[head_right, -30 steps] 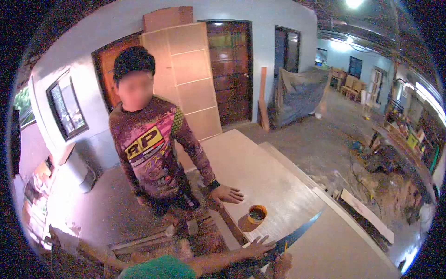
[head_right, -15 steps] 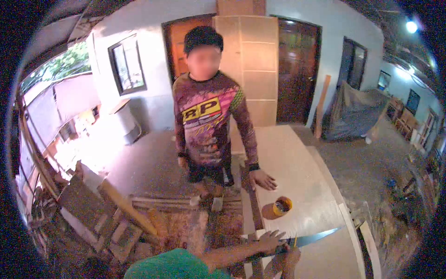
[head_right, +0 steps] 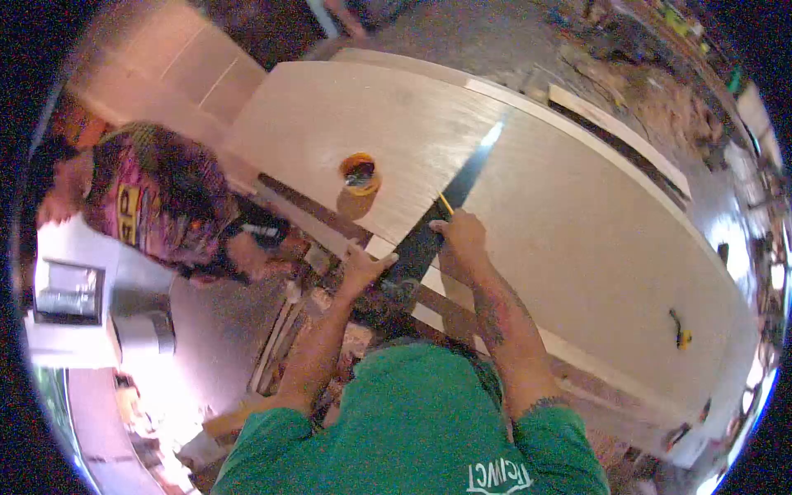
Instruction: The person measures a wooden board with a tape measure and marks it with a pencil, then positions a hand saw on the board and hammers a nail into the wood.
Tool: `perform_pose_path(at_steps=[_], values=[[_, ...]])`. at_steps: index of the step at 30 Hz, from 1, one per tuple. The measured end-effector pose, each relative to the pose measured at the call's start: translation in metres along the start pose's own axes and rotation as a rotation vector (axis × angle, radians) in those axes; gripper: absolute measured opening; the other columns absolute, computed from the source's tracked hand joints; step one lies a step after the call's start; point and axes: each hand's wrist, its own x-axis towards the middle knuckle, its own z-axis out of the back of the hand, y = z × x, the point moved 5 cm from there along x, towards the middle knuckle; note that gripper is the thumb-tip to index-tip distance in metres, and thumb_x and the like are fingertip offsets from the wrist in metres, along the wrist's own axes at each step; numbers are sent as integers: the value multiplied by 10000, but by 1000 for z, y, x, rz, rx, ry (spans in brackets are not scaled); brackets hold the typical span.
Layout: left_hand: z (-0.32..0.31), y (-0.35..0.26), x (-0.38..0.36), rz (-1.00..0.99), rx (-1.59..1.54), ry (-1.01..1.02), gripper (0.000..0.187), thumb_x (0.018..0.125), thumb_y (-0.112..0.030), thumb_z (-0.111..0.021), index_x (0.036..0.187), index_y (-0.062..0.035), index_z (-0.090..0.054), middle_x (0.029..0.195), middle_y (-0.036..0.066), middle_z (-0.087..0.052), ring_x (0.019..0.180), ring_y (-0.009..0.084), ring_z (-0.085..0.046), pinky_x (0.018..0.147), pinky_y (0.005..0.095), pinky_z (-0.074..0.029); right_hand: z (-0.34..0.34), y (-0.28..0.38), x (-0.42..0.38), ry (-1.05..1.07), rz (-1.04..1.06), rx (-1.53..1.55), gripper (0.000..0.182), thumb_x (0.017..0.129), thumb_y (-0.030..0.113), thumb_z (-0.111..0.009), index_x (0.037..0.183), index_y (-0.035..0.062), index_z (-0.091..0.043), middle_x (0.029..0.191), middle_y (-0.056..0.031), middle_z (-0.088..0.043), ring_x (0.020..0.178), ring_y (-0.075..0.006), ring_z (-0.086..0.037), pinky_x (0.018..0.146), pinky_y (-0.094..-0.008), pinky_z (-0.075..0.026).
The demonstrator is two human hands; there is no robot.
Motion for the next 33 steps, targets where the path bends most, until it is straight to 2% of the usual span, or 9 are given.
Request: perform_pose_path(at_steps=[3, 4, 6, 9, 14, 20, 23, 31, 33], values=[[-5, 14, 13, 73, -155, 160, 1119, 611, -561, -800, 1259, 199, -294, 1195, 353, -502, 1109, 387, -550, 934, 415, -440, -12, -7, 7, 18, -236, 59, 585, 699, 554, -714, 781, -18, -624, 803, -221, -651, 801, -392, -636, 703, -476, -482], [-7, 17, 17, 60, -229, 217, 1130, 601, -550, -813, 1238, 224, -289, 1155, 352, -521, 1083, 369, -565, 915, 393, -451, -7, -4, 3, 16, -246, 54, 585, 699, 554, -714, 781, -18, -624, 803, -221, -651, 801, -392, -636, 703, -476, -482], [-7, 17, 20, 49, -309, 286, 1142, 591, -539, -826, 1216, 249, -284, 1115, 351, -540, 1056, 351, -580, 896, 370, -462, 10, 13, -7, 13, -80, 78, 373, 734, 392, -727, 833, 43, -642, 828, -210, -621, 813, -407, -594, 703, -485, -457], [-7, 12, 18, 65, -377, 352, 1082, 608, -472, -839, 1239, 218, -295, 1134, 326, -545, 1052, 332, -580, 898, 367, -461, -3, -18, -2, 68, -276, 174, 401, 733, 396, -731, 807, 18, -619, 817, -217, -631, 799, -403, -600, 683, -483, -453], [-23, 26, 15, 31, -479, 176, 830, 677, -328, -819, 1221, 126, -385, 1095, 215, -587, 962, 256, -589, 823, 331, -480, -3, -15, -1, -22, -274, 152, 408, 742, 396, -719, 775, 5, -607, 754, -214, -625, 739, -410, -603, 646, -487, -453], [6, -6, 0, 93, -834, 341, 560, 707, -216, -800, 1092, 77, -519, 959, 150, -639, 844, 199, -600, 785, 305, -483, -7, -20, 2, 12, -317, 159, 496, 719, 485, -709, 787, 3, -613, 738, -214, -628, 732, -408, -614, 647, -483, -463], [-5, 3, 8, 66, -735, 331, 482, 720, -168, -794, 1059, 63, -539, 942, 129, -645, 831, 171, -599, 770, 292, -486, -17, -33, 4, 21, -334, 114, 527, 697, 521, -716, 825, 17, -626, 757, -212, -637, 746, -397, -625, 659, -478, -472], [-2, -1, 7, 102, -857, 351, 489, 700, -130, -809, 1067, 64, -551, 935, 108, -657, 817, 163, -609, 759, 290, -492, -24, -37, 8, 76, -328, 77, 586, 665, 616, -694, 872, 71, -642, 793, -182, -653, 761, -374, -637, 671, -469, -481], [-2, 0, 9, 96, -822, 339, 489, 695, -135, -812, 1062, 62, -557, 928, 110, -661, 810, 167, -614, 757, 292, -493, -21, -35, 8, -30, -264, 86, 593, 650, 594, -736, 760, 29, -594, 707, -181, -627, 685, -357, -613, 590, -442, -449]])
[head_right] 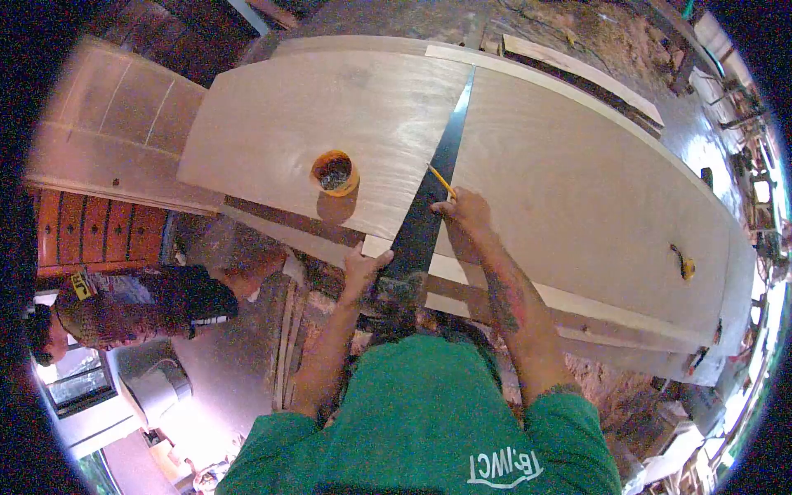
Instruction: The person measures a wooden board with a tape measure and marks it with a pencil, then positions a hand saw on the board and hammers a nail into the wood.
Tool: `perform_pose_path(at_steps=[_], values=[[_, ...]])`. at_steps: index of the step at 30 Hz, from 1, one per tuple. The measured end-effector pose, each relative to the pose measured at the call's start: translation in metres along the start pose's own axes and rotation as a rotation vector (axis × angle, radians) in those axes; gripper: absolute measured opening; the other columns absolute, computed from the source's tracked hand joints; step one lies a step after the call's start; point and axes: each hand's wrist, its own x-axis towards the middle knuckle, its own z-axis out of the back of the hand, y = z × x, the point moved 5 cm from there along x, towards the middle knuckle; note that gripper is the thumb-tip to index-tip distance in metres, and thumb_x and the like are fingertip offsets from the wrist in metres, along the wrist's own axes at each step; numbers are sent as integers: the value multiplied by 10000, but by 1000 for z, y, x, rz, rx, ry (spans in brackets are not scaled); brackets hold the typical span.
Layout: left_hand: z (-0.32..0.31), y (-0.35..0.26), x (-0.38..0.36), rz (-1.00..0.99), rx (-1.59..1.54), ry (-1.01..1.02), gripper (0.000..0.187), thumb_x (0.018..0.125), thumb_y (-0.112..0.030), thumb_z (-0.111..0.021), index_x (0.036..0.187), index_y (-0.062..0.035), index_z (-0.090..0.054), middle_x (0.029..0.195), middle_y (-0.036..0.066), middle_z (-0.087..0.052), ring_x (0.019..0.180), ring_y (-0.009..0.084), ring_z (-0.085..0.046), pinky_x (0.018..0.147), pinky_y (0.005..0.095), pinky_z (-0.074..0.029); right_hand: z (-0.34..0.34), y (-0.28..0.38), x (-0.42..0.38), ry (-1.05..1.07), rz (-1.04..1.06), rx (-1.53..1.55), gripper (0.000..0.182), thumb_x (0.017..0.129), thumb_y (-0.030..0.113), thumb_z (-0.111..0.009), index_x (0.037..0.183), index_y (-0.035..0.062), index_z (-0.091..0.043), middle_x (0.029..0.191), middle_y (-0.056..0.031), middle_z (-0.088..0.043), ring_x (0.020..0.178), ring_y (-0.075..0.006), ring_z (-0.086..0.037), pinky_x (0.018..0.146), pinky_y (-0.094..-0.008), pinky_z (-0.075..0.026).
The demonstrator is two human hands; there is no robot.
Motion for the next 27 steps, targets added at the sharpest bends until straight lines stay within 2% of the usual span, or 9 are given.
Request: perform_pose_path(at_steps=[2, 8, 11, 14, 15, 18, 24, 27], values=[[2, 6, 4, -7, 172, -38, 496, 688, -148, -814, 1060, 68, -565, 921, 125, -668, 805, 179, -625, 750, 295, -496, -6, -5, 0, -10, -13, -4, 589, 653, 587, -738, 760, 25, -596, 702, -183, -623, 680, -359, -611, 589, -442, -449], [0, -13, -3, 18, 235, -38, 495, 676, -160, -812, 1049, 66, -576, 920, 140, -673, 817, 190, -632, 749, 306, -496, -5, -7, 1, 10, -52, -4, 556, 659, 546, -751, 766, 19, -608, 684, -190, -615, 670, -363, -612, 600, -436, -457], [4, 30, 13, 2, 179, -80, 460, 671, -139, -814, 1027, 46, -590, 913, 128, -675, 821, 191, -632, 754, 312, -494, -5, -6, -3, -4, -34, 21, 541, 655, 531, -754, 769, 23, -611, 684, -191, -614, 671, -363, -614, 604, -436, -460], [1, -2, -1, -47, 198, -63, 444, 675, -139, -811, 1022, 35, -598, 927, 123, -676, 822, 193, -631, 755, 315, -493, -10, -10, -1, -56, 5, 50, 523, 658, 521, -750, 774, 30, -612, 684, -191, -613, 672, -363, -614, 603, -438, -458], [1, -17, -7, 22, 307, -95, 427, 682, -146, -808, 1014, 27, -603, 936, 120, -674, 818, 196, -630, 754, 318, -492, -9, -10, -2, -72, 21, 67, 514, 663, 518, -747, 777, 35, -614, 682, -190, -612, 670, -364, -614, 601, -438, -457], [1, -4, -3, 9, 173, -47, 419, 682, -148, -808, 1006, 24, -606, 927, 120, -673, 809, 198, -629, 747, 322, -494, -10, -12, 0, 3, -24, 31, 505, 669, 517, -740, 771, 40, -609, 689, -183, -614, 673, -363, -614, 600, -439, -455], [2, -8, -4, 15, 168, -32, 431, 681, -157, -811, 1005, 37, -604, 920, 130, -672, 805, 196, -627, 750, 322, -494, -10, -10, 1, 31, -36, 27, 509, 665, 525, -742, 776, 47, -608, 691, -164, -626, 666, -355, -617, 596, -430, -458], [1, -17, -7, -51, 247, -70, 448, 678, -154, -816, 1015, 44, -597, 925, 135, -672, 814, 198, -629, 757, 321, -494, -10, -8, 1, 33, -44, -19, 510, 657, 524, -752, 780, 48, -614, 691, -160, -631, 667, -347, -621, 598, -427, -462]])
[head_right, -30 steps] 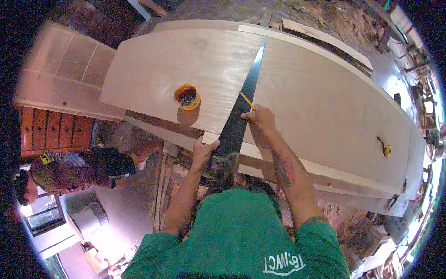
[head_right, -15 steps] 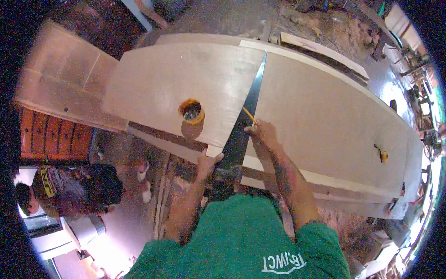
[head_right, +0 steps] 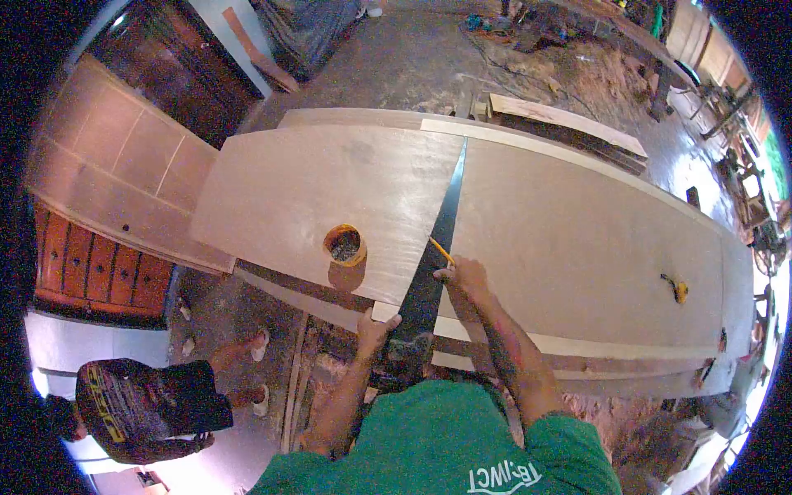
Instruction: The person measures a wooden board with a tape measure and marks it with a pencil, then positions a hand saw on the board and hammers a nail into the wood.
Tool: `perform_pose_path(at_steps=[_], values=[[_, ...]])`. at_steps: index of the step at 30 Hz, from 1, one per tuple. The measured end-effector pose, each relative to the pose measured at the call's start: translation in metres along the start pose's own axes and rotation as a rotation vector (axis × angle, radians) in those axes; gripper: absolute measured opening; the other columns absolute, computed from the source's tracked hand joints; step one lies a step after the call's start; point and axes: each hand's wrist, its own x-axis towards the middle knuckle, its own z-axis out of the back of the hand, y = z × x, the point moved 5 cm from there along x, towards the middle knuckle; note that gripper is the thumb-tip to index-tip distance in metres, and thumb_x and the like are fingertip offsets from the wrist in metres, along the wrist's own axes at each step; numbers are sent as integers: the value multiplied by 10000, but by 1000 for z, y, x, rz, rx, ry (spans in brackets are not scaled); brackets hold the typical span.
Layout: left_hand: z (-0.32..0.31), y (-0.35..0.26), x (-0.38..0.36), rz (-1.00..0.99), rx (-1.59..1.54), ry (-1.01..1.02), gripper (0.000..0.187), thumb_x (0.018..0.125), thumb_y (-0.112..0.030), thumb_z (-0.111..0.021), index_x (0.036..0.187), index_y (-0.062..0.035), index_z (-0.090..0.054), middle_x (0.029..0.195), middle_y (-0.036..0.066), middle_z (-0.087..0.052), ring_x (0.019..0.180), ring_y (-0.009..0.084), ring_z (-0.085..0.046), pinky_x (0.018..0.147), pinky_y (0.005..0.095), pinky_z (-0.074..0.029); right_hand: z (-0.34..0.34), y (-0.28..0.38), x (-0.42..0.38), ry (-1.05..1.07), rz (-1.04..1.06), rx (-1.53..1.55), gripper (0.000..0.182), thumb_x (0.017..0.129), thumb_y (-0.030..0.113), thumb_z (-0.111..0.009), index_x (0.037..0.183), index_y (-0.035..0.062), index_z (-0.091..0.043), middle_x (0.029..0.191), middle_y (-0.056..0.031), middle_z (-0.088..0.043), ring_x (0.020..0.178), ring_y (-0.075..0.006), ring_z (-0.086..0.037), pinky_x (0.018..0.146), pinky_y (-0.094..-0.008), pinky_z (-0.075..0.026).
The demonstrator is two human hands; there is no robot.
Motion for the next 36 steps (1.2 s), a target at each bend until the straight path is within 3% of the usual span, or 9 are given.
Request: perform_pose_path(at_steps=[2, 6, 14, 17, 26, 29, 32, 34, 36], values=[[1, -3, -1, 73, 20, 4, 487, 663, -166, -831, 1027, 48, -589, 922, 134, -671, 823, 205, -632, 767, 319, -493, 0, 1, -1, -13, -3, -4, 511, 654, 523, -756, 775, 48, -612, 694, -157, -633, 670, -343, -624, 600, -428, -463], [-2, 6, 1, 15, -89, -28, 581, 642, -186, -846, 1078, 62, -552, 942, 143, -664, 849, 223, -632, 778, 324, -494, 7, 4, -6, 0, -41, 48, 521, 658, 528, -756, 746, 42, -590, 691, -161, -631, 663, -337, -622, 601, -429, -458], [-1, 11, 2, 133, 32, -53, 809, 614, -224, -861, 1199, 128, -426, 1128, 245, -578, 1009, 295, -587, 873, 356, -463, 11, 9, -11, 5, -89, 85, 535, 666, 540, -745, 737, 34, -586, 696, -177, -624, 669, -346, -613, 611, -436, -453], [-7, 39, 12, 85, 53, -95, 821, 613, -228, -857, 1208, 128, -418, 1119, 244, -584, 1001, 313, -591, 874, 365, -461, 8, 5, -10, -15, -67, 84, 531, 669, 538, -742, 742, 34, -594, 698, -178, -624, 679, -348, -617, 612, -438, -453], [-7, 31, 11, 88, -19, -40, 750, 625, -173, -847, 1186, 112, -439, 1055, 206, -616, 956, 274, -608, 849, 337, -472, 15, 13, -12, -14, -42, 162, 468, 673, 461, -747, 790, 30, -609, 711, -163, -631, 701, -353, -618, 615, -427, -456], [-2, 7, 1, 69, -24, -104, 723, 625, -173, -849, 1164, 105, -455, 1025, 183, -624, 934, 261, -608, 833, 337, -475, 14, 14, -13, 13, -85, 92, 453, 713, 470, -702, 843, 41, -632, 772, -205, -646, 791, -389, -626, 704, -469, -470], [-4, 9, 2, 96, -64, -58, 710, 619, -179, -853, 1145, 99, -465, 1021, 176, -624, 924, 250, -603, 829, 334, -474, 17, 13, -15, -24, -66, 169, 399, 753, 417, -694, 803, 28, -620, 719, -186, -648, 677, -333, -643, 610, -426, -488], [-5, 17, 4, 95, -53, -77, 698, 616, -175, -856, 1130, 96, -470, 1014, 168, -624, 909, 238, -600, 822, 328, -474, 2, -7, -4, 94, -274, 652, 344, 767, 313, -744, 743, 27, -554, 561, -95, -580, 480, -191, -586, 453, -319, -471], [-7, 21, 8, 71, -148, -36, 682, 621, -162, -855, 1122, 98, -474, 1000, 160, -625, 880, 215, -598, 804, 310, -476, 3, -8, -8, 50, -238, 659, 323, 779, 283, -743, 723, 39, -538, 536, -74, -562, 442, -156, -558, 416, -289, -454]])
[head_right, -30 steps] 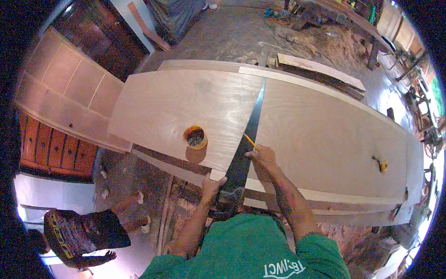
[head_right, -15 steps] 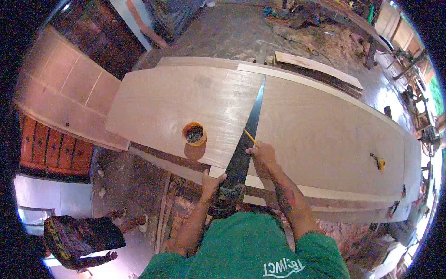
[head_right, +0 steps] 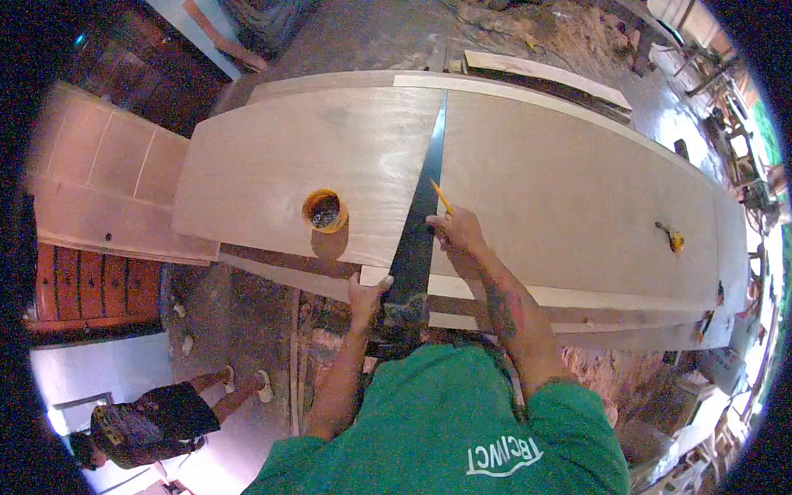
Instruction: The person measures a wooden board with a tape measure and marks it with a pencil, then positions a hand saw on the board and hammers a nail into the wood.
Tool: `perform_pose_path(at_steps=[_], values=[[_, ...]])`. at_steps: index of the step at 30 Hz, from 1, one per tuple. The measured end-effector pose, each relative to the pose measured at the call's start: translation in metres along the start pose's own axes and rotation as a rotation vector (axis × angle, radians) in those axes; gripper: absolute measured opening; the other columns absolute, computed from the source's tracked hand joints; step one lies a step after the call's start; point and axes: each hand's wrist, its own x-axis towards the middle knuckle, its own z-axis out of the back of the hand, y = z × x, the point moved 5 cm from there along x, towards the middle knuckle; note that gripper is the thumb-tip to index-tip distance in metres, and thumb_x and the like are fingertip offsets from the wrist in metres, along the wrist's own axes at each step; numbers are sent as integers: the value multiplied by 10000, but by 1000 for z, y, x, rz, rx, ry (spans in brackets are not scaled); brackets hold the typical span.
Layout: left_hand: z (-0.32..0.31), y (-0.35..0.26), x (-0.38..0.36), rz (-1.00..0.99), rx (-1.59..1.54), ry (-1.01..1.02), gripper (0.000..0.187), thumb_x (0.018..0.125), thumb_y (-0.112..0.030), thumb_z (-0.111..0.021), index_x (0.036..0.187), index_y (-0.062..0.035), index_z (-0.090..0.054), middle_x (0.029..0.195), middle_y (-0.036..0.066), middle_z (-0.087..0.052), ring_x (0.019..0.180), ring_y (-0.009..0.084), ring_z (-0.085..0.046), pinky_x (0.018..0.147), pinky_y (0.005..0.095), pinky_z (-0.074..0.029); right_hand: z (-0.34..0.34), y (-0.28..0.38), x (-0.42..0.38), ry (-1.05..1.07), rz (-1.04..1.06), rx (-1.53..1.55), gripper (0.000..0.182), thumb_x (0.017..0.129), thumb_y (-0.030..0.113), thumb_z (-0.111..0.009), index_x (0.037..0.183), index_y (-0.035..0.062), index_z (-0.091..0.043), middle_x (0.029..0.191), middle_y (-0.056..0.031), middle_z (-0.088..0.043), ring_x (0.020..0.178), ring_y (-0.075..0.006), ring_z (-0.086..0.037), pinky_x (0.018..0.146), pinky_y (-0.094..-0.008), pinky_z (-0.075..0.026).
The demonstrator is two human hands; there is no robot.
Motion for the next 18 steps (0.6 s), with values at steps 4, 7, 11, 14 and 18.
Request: perform_pose_path(at_steps=[4, 7, 11, 14, 18], values=[[0, 4, 2, 19, 19, -4, 660, 634, -161, -851, 1115, 94, -479, 989, 149, -628, 861, 199, -599, 785, 304, -481, -2, 0, 1, 6, 33, 51, 320, 779, 268, -751, 702, 51, -529, 519, -48, -556, 413, -124, -533, 388, -271, -434], [-2, 15, 9, 53, -17, 75, 633, 644, -162, -847, 1104, 89, -491, 988, 140, -631, 861, 185, -599, 771, 296, -484, -2, 2, 5, -71, 145, -139, 332, 769, 290, -753, 702, 40, -546, 521, -53, -564, 427, -138, -542, 398, -296, -424], [-2, 24, 14, 49, -99, 118, 545, 670, -129, -829, 1068, 80, -521, 956, 121, -643, 836, 173, -604, 758, 283, -483, 2, 12, -4, -159, 146, -290, 354, 753, 324, -754, 695, 31, -564, 530, -70, -576, 450, -167, -560, 428, -326, -426], [-4, 31, 17, 50, -114, 133, 492, 687, -113, -815, 1048, 72, -537, 935, 112, -649, 815, 169, -606, 749, 280, -484, 3, 16, -6, -191, 203, -308, 377, 739, 354, -755, 693, 26, -576, 541, -89, -583, 476, -194, -566, 459, -343, -430], [-4, 28, 14, 13, -129, 144, 463, 698, -108, -807, 1043, 63, -551, 933, 108, -650, 805, 163, -607, 731, 277, -487, 0, 15, -4, -181, 176, -302, 380, 724, 351, -764, 704, 14, -587, 562, -106, -588, 491, -202, -555, 476, -348, -424]])
